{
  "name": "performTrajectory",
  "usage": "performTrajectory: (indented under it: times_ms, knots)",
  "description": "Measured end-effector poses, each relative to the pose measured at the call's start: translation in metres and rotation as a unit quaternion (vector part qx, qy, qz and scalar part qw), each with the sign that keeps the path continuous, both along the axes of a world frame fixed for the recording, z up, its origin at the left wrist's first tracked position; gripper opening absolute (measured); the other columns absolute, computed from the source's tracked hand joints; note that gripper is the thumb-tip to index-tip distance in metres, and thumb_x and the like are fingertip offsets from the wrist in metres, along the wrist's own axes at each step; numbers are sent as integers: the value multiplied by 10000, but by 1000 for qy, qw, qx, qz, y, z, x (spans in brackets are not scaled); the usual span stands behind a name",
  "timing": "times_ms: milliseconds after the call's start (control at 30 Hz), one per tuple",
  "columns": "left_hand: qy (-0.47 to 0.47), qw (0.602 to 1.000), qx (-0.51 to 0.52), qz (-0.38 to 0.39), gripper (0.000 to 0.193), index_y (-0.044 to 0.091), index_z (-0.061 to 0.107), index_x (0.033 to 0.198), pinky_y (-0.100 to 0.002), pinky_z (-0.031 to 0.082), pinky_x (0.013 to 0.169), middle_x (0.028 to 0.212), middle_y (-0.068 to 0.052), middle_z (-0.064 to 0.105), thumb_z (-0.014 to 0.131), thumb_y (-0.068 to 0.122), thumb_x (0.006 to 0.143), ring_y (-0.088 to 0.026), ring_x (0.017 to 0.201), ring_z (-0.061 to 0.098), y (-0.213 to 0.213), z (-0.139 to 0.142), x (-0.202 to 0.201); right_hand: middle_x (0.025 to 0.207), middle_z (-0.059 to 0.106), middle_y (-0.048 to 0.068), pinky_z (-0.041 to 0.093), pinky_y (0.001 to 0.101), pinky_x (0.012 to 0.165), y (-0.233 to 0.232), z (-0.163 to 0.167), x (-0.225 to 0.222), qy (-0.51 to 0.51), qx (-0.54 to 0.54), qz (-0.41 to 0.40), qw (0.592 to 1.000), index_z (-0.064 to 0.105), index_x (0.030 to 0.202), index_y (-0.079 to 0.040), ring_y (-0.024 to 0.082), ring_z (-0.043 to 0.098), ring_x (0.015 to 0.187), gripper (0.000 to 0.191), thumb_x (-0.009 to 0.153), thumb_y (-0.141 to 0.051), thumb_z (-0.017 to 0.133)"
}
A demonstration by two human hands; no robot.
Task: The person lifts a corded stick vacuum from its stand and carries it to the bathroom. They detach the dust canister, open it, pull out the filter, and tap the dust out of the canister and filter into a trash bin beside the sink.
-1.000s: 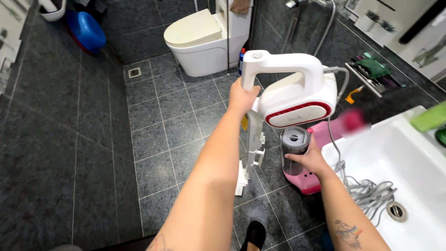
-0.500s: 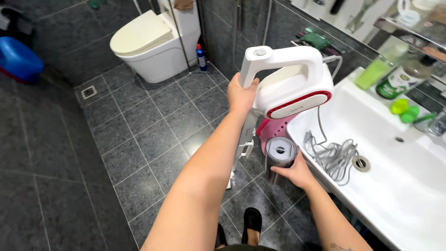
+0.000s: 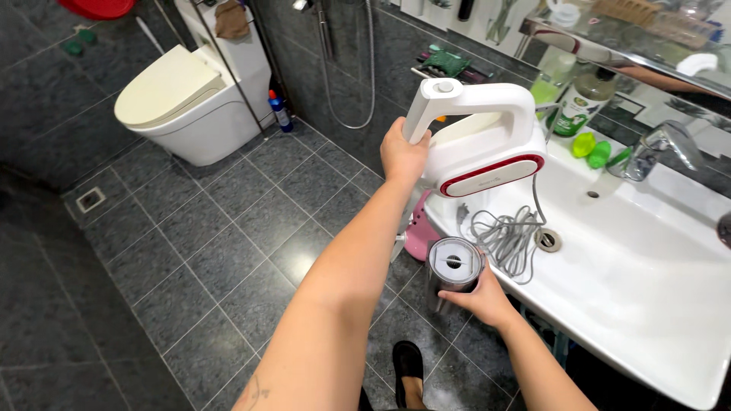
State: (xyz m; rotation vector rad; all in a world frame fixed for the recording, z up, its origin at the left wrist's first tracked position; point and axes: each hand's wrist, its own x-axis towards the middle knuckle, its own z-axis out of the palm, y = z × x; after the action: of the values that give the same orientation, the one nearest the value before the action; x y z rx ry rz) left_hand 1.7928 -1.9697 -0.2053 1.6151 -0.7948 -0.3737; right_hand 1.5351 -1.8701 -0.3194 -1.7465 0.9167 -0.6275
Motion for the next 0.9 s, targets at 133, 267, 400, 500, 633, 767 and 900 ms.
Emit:
performTrajectory:
  times_ms: [133, 267, 400, 500, 633, 767, 900]
  knots:
    - [-18, 999, 21, -22, 260, 74, 660, 966, -419, 558, 830, 967, -114, 768, 809, 195, 791, -317, 948, 736, -15, 2, -11, 1335, 602, 109, 421, 357, 1097, 0, 4, -1, -9, 11, -1, 1000, 349, 1451, -27, 188, 557, 1252, 1067, 572, -152, 941]
    - [-27, 999, -8, -40, 264, 85, 665, 993, -417, 563, 831, 987, -120, 761, 804, 176, 788, -326, 952, 737, -26, -1, -13, 1327, 614, 108, 425, 350, 1095, -3, 7, 0, -14, 2, -3, 1000, 352, 1458, -30, 188, 564, 1245, 1069, 574, -149, 942]
    - [-55, 996, -4, -75, 276, 72, 663, 992, -421, 563, 833, 991, -139, 756, 818, 180, 792, -345, 959, 727, -37, -7, -12, 1337, 596, 104, 411, 349, 1099, -5, 13, 2, -28, -13, 3, 1000, 340, 1475, -34, 187, 546, 1258, 1091, 570, -125, 942]
    - [-75, 992, 5, -104, 287, 68, 667, 996, -420, 559, 832, 985, -148, 753, 826, 184, 787, -354, 955, 721, -41, -13, -11, 1324, 598, 93, 422, 345, 1092, -6, 17, 5, -35, 0, 6, 999, 321, 1486, -42, 179, 550, 1247, 1116, 563, -120, 943]
    - [-90, 987, 0, -136, 286, 67, 678, 1009, -415, 560, 830, 983, -148, 749, 822, 172, 786, -352, 950, 721, -41, -25, -9, 1317, 601, 82, 444, 346, 1084, -6, 18, 8, -47, 34, 8, 998, 335, 1486, -45, 171, 555, 1245, 1099, 566, -103, 934]
    - [-114, 983, 15, -145, 308, 58, 679, 1018, -422, 557, 834, 992, -153, 743, 837, 162, 775, -359, 965, 710, -42, -32, -10, 1345, 574, 79, 426, 348, 1092, -8, 17, 9, -67, 29, 14, 997, 308, 1504, -45, 171, 526, 1270, 1133, 563, -81, 937]
    - [-127, 979, 16, -160, 334, 70, 698, 1059, -420, 560, 840, 1014, -162, 741, 834, 137, 762, -359, 983, 709, -43, -28, -11, 1368, 562, 75, 415, 349, 1096, -8, 17, 8, -51, 23, 18, 998, 298, 1513, -58, 172, 516, 1288, 1146, 566, -75, 943]
